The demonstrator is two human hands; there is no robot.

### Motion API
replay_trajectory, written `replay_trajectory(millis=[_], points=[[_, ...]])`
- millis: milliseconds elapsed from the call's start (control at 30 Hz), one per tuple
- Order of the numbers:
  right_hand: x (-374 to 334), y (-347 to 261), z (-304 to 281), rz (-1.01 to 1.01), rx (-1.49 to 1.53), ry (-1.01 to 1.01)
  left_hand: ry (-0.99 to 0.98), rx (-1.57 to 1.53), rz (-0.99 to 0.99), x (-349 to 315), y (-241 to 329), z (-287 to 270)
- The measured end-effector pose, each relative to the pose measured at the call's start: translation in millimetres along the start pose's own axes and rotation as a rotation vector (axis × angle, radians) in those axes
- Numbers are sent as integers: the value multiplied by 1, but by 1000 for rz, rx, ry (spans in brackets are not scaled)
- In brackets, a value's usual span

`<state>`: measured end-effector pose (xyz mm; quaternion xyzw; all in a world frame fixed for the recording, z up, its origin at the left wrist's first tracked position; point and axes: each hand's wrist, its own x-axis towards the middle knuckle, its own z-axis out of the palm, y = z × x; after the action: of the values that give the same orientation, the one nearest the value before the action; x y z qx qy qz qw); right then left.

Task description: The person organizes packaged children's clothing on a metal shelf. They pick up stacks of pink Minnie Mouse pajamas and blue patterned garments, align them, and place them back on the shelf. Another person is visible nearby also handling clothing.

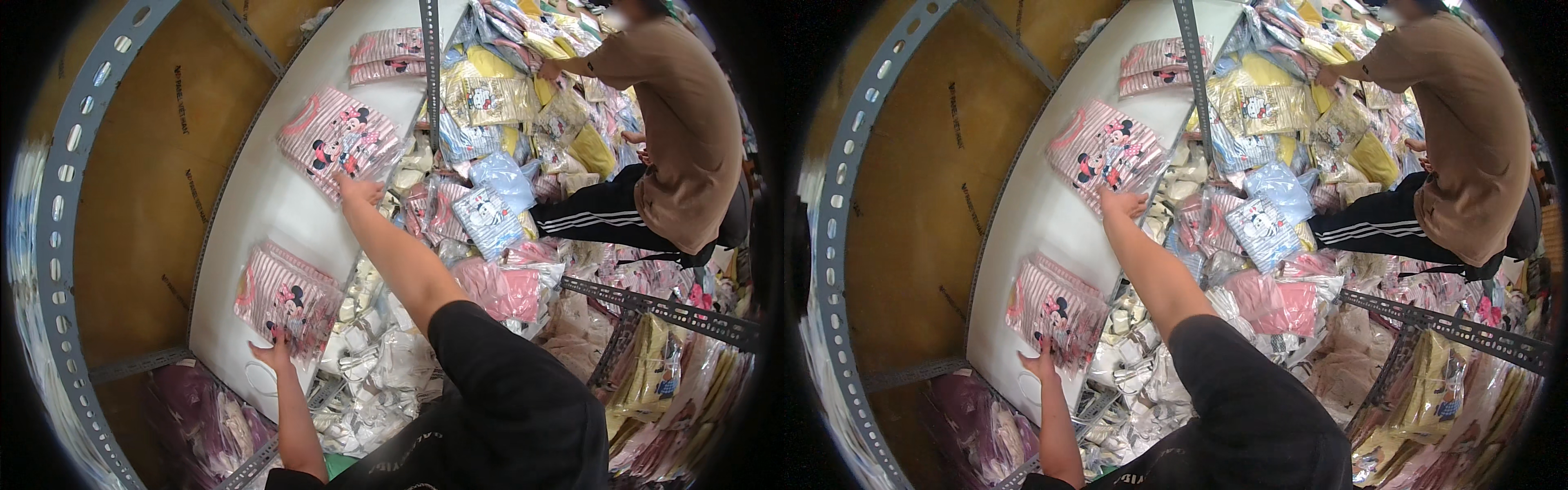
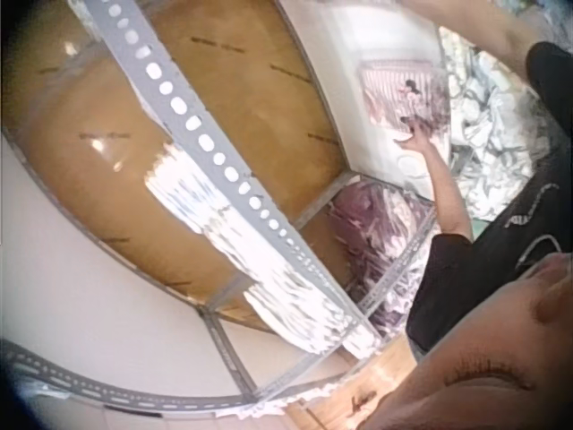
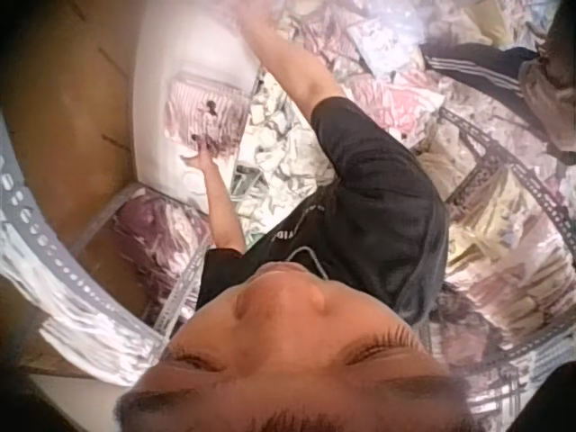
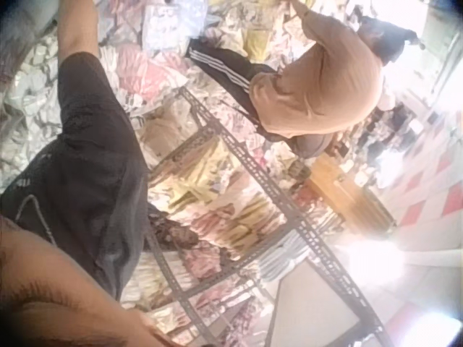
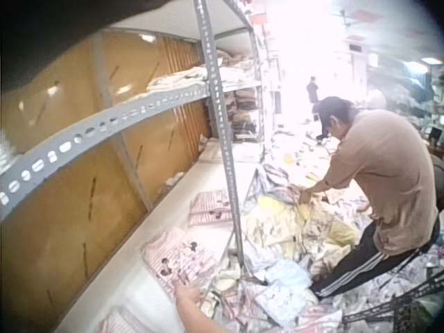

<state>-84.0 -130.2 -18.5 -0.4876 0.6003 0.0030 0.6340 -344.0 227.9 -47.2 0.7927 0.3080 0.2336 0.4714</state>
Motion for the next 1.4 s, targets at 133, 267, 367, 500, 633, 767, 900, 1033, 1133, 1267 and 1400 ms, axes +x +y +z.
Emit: replay_trajectory(millis=[133, 267, 367, 500, 633, 767, 900, 1033, 1133, 1267, 1400], points=[[-6, -19, -47, -537, 39, 323, -185, 192, 674, -31, 145, 64], [48, -99, -66, -944, -157, 248, -725, -190, 110, -21, 205, 190], [128, -155, -62, -887, -427, -137, -780, -185, -436, -11, 230, 294], [151, -153, -59, -694, -605, -847, -1091, -470, -651, 18, 199, 363], [114, -152, -56, -726, -948, -964, -1209, -504, -652, 24, 210, 360], [133, -158, -53, -720, -844, -765, -971, -261, -461, 31, 198, 382], [105, -142, -27, -1185, -1011, -334, -485, 391, 405, 42, 202, 394], [91, -134, -2, -1662, -1149, -168, -552, 829, 814, 31, 248, 405], [94, -127, 9, -1608, -1220, -312, -597, 833, 808, 30, 236, 409], [114, -113, 9, -1582, -1140, -357, -594, 770, 822, 20, 217, 417], [119, -114, 14, -1518, -1134, -391, -577, 614, 899, 28, 201, 425]])
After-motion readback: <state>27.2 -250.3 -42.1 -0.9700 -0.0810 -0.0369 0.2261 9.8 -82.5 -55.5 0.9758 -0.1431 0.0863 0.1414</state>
